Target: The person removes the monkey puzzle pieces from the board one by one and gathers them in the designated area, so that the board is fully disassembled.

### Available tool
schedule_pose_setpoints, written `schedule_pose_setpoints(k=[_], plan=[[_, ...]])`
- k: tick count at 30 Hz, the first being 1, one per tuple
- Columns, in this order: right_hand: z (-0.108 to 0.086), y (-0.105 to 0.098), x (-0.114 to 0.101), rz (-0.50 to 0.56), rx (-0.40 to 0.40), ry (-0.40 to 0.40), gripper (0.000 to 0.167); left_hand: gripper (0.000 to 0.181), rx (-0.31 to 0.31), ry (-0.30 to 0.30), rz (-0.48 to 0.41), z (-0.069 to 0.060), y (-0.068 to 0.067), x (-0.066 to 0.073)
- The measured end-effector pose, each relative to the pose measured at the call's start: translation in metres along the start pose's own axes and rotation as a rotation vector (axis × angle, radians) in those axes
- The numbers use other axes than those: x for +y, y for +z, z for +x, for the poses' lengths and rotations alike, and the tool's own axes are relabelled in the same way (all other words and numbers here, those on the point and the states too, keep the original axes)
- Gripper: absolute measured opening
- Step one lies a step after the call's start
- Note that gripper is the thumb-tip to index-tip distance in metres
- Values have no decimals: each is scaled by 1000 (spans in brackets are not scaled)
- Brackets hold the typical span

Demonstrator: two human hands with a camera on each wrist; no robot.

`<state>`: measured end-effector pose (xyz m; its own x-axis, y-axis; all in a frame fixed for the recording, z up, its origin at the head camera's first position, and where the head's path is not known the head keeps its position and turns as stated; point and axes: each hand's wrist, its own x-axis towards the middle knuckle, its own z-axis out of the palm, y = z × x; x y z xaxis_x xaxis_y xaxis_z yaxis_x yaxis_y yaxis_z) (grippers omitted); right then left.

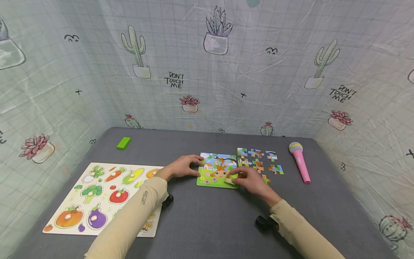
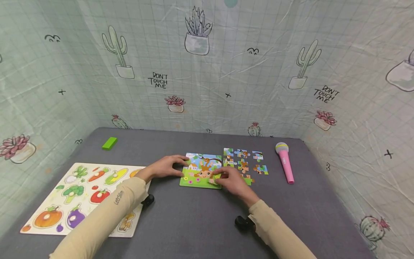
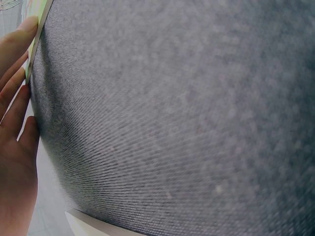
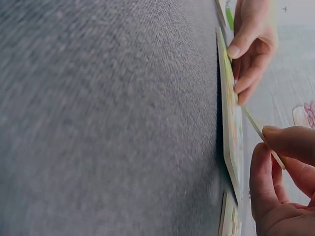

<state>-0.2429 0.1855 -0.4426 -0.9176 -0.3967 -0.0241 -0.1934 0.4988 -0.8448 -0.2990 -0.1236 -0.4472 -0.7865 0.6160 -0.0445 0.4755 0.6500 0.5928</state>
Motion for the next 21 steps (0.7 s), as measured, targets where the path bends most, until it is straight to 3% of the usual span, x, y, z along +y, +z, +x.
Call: schedule_pose_setpoints(k=[7,14,21], plan=[[-11,-14,8,17,21,-21,30,44,3,-2,13,2,0,-1],[-27,-32,17,31,109,78,30,44,-1,2,14,2,1,-1],[-41,-54,34,-24,148,107,30,45,-1,5,26,1,1,-2]])
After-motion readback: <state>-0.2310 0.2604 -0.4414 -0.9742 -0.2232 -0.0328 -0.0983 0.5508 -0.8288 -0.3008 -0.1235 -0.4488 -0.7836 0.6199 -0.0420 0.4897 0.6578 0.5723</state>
